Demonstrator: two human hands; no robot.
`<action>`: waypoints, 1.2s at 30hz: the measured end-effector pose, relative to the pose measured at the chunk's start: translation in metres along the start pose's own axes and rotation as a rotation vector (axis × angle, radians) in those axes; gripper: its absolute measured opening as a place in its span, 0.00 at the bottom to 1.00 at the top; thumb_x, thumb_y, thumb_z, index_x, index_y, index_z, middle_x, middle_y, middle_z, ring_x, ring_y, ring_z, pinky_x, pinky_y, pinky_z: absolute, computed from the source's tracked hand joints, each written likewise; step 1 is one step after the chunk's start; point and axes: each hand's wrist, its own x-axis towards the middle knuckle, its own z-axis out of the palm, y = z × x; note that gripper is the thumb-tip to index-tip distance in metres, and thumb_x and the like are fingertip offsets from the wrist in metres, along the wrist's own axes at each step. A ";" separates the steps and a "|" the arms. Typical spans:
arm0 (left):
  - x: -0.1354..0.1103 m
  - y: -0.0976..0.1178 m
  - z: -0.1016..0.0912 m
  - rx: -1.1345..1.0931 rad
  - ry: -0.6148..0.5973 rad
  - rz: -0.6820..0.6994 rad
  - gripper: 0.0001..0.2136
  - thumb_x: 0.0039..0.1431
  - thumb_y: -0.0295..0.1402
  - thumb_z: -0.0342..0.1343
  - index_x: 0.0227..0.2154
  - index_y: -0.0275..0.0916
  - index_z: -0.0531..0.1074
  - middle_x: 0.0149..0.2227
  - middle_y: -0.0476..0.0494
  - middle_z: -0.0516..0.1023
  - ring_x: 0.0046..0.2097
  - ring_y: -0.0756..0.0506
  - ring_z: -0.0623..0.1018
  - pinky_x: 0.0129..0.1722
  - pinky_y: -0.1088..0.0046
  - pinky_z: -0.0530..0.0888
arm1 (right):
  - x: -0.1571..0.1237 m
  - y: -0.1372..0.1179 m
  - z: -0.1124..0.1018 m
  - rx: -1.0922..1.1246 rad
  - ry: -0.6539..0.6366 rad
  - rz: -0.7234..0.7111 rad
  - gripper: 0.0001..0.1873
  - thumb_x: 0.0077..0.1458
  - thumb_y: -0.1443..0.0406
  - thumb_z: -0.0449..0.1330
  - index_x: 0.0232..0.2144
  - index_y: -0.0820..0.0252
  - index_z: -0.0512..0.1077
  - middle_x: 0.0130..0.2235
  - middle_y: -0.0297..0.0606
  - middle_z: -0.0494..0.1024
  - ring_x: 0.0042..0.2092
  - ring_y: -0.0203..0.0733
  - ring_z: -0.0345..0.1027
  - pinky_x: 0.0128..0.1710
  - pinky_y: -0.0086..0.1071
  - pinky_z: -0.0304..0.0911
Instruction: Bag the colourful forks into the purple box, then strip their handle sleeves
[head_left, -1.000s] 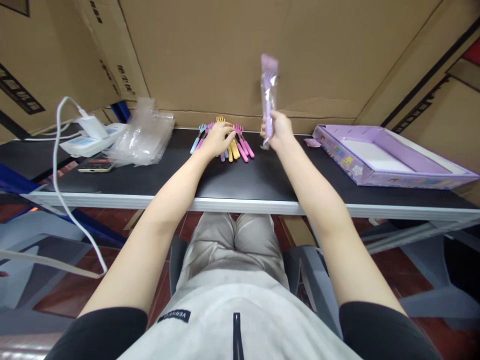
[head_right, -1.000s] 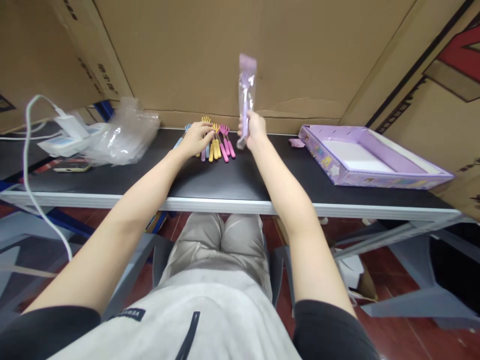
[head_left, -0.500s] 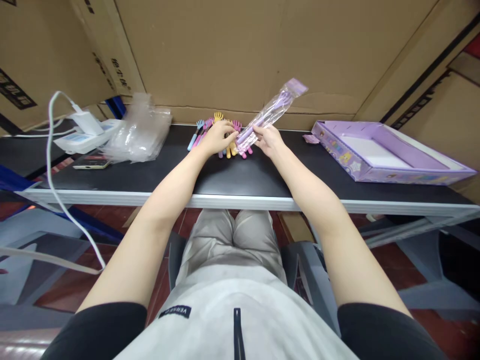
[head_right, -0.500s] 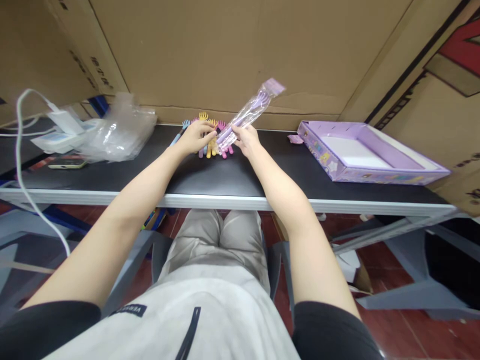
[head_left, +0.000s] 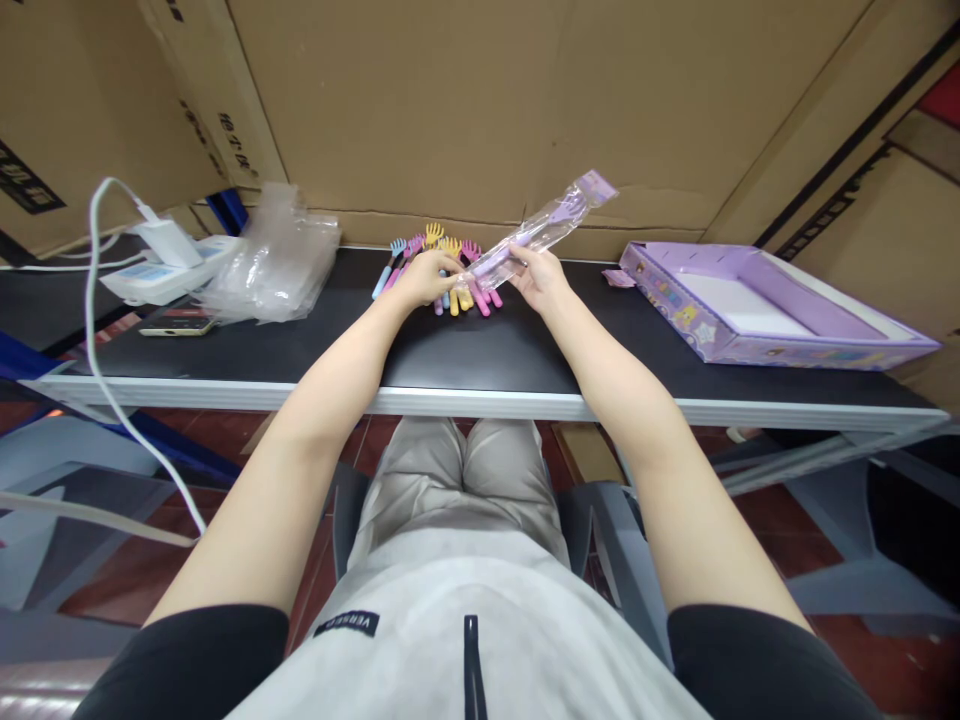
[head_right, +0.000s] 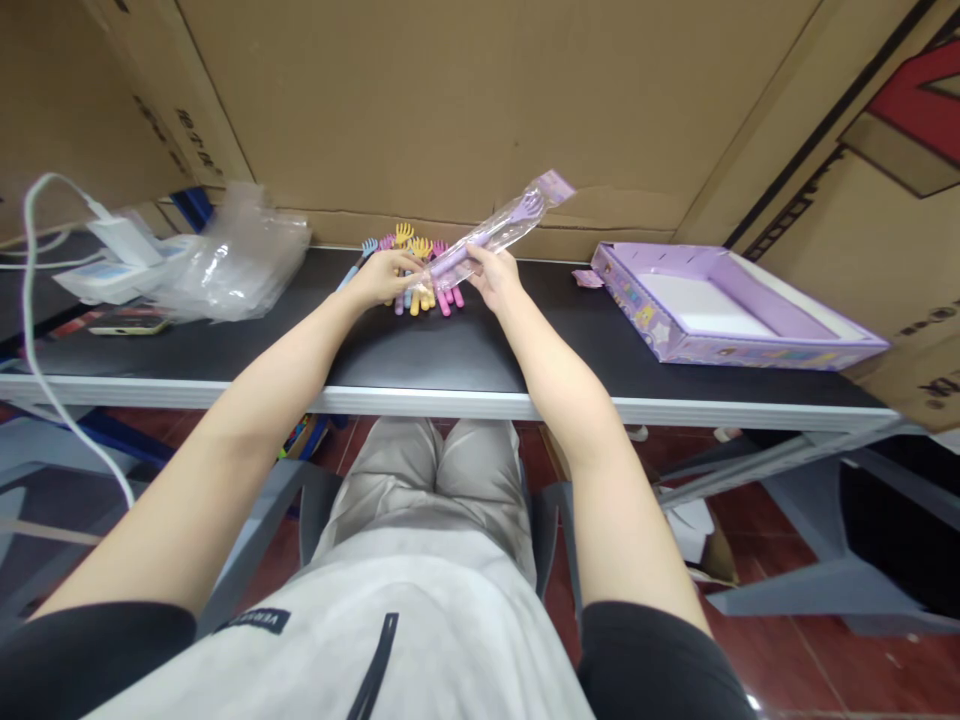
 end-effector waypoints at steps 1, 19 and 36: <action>0.000 0.003 0.001 -0.052 0.005 -0.012 0.12 0.59 0.43 0.74 0.28 0.40 0.86 0.43 0.38 0.92 0.52 0.35 0.89 0.60 0.59 0.82 | 0.001 0.000 0.000 0.001 -0.004 0.001 0.13 0.62 0.74 0.70 0.39 0.54 0.73 0.36 0.28 0.83 0.44 0.39 0.85 0.59 0.42 0.84; -0.005 0.029 0.005 -0.425 0.278 -0.287 0.20 0.43 0.44 0.84 0.26 0.40 0.78 0.29 0.47 0.83 0.38 0.42 0.84 0.48 0.63 0.86 | -0.002 0.003 0.004 0.037 -0.020 0.029 0.11 0.68 0.75 0.67 0.41 0.53 0.74 0.37 0.28 0.86 0.48 0.36 0.87 0.58 0.36 0.84; -0.009 0.036 0.004 -0.467 0.298 -0.224 0.19 0.43 0.39 0.83 0.36 0.36 0.85 0.43 0.36 0.91 0.56 0.32 0.88 0.63 0.55 0.83 | -0.010 0.006 0.010 0.075 0.036 0.072 0.07 0.72 0.71 0.69 0.42 0.54 0.76 0.37 0.32 0.87 0.46 0.36 0.88 0.55 0.31 0.86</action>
